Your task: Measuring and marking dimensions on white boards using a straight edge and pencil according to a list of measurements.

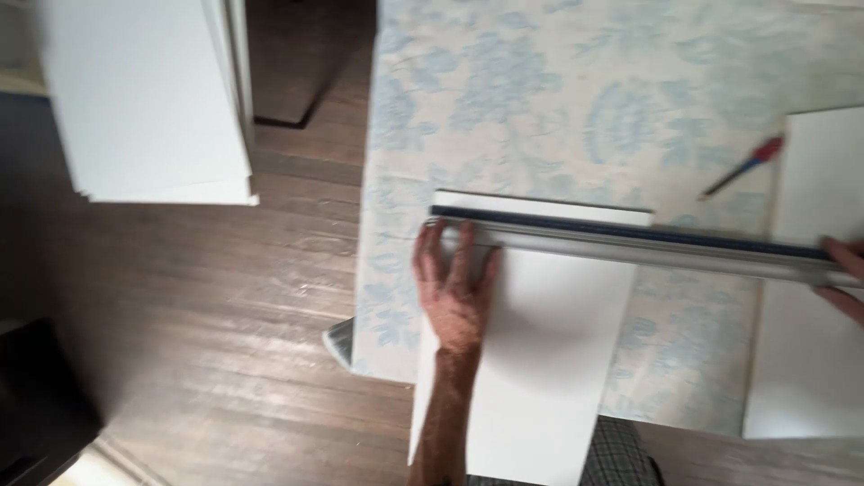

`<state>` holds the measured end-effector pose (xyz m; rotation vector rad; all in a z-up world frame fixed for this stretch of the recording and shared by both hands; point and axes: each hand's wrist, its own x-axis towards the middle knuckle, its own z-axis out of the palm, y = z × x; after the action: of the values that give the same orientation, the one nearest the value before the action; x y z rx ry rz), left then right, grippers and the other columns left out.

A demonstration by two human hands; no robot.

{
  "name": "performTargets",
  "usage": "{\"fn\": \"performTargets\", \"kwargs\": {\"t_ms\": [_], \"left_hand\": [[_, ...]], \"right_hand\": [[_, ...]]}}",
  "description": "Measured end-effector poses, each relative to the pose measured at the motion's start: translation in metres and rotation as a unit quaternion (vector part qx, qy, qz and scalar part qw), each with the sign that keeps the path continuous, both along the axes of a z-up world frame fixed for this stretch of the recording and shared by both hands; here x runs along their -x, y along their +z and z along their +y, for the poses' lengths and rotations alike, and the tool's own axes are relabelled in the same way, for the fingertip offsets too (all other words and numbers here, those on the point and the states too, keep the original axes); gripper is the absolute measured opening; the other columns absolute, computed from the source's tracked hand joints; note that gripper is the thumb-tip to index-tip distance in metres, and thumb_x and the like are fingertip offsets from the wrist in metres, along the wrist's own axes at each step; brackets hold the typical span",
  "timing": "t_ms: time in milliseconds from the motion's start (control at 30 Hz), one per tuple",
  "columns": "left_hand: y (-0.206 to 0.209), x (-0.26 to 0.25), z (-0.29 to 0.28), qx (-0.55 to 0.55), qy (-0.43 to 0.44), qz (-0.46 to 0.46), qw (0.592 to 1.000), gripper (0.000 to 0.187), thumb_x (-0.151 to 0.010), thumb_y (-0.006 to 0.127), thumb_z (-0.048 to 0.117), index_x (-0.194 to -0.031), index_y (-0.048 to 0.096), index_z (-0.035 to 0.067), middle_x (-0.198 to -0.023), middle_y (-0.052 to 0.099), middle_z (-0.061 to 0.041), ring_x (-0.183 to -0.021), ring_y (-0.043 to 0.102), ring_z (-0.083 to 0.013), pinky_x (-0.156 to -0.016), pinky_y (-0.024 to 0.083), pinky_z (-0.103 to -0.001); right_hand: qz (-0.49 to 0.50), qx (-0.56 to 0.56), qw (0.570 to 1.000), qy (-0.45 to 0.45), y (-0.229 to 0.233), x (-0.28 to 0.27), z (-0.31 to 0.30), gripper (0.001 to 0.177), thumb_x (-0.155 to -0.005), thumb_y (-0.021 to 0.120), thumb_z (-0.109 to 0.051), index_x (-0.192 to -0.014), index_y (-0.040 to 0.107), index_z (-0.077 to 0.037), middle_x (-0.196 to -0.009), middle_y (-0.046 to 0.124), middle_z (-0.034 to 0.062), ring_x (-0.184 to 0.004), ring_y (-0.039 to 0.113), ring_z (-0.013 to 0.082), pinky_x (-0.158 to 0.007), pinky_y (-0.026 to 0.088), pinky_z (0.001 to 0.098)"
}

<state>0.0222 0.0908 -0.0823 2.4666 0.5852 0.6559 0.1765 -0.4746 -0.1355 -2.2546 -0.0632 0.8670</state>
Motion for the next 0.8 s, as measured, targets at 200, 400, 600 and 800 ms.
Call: {"fn": "performTargets", "kwargs": {"t_ms": [200,400,600,800], "left_hand": [[-0.019,0.004,-0.001,-0.018,-0.004,0.01,1.0,0.054,-0.093,0.08,0.042,-0.139,0.062,0.02,-0.145,0.053,-0.016,-0.137,0.05,-0.0371,-0.104,0.061,-0.052],[-0.011,0.002,-0.002,-0.03,-0.012,0.003,0.999,0.048,-0.096,0.079,0.035,-0.138,0.063,0.017,-0.145,0.053,-0.014,-0.136,0.052,-0.0385,-0.11,0.054,-0.053],[-0.005,0.002,-0.002,-0.007,-0.015,0.023,1.0,0.048,-0.096,0.077,0.034,-0.137,0.065,0.014,-0.146,0.051,-0.016,-0.138,0.05,-0.0411,-0.11,0.051,-0.057],[0.007,-0.026,0.009,0.021,-0.012,-0.022,0.999,0.049,-0.092,0.078,0.023,-0.137,0.061,0.013,-0.141,0.052,-0.019,-0.133,0.054,-0.0389,-0.11,0.053,-0.05]], "right_hand": [[-0.37,0.193,0.842,0.342,0.109,-0.014,0.106,0.056,-0.095,0.068,-0.025,-0.148,0.066,-0.007,-0.129,0.067,0.0182,-0.109,0.069,0.0331,-0.108,0.056,0.0414],[-0.407,0.28,0.799,0.342,0.099,0.006,0.096,0.05,-0.102,0.059,-0.032,-0.15,0.062,-0.017,-0.14,0.064,0.0088,-0.13,0.064,0.0237,-0.109,0.055,0.0453],[-0.374,0.239,0.834,0.329,0.103,-0.003,0.096,0.052,-0.099,0.056,-0.033,-0.149,0.057,-0.018,-0.133,0.061,0.0103,-0.122,0.064,0.0294,-0.103,0.052,0.0458],[-0.333,0.151,0.906,0.213,0.057,-0.018,0.058,0.059,-0.089,0.064,-0.022,-0.147,0.06,-0.018,-0.127,0.061,0.0114,-0.116,0.064,0.0265,-0.117,0.047,0.038]]}}
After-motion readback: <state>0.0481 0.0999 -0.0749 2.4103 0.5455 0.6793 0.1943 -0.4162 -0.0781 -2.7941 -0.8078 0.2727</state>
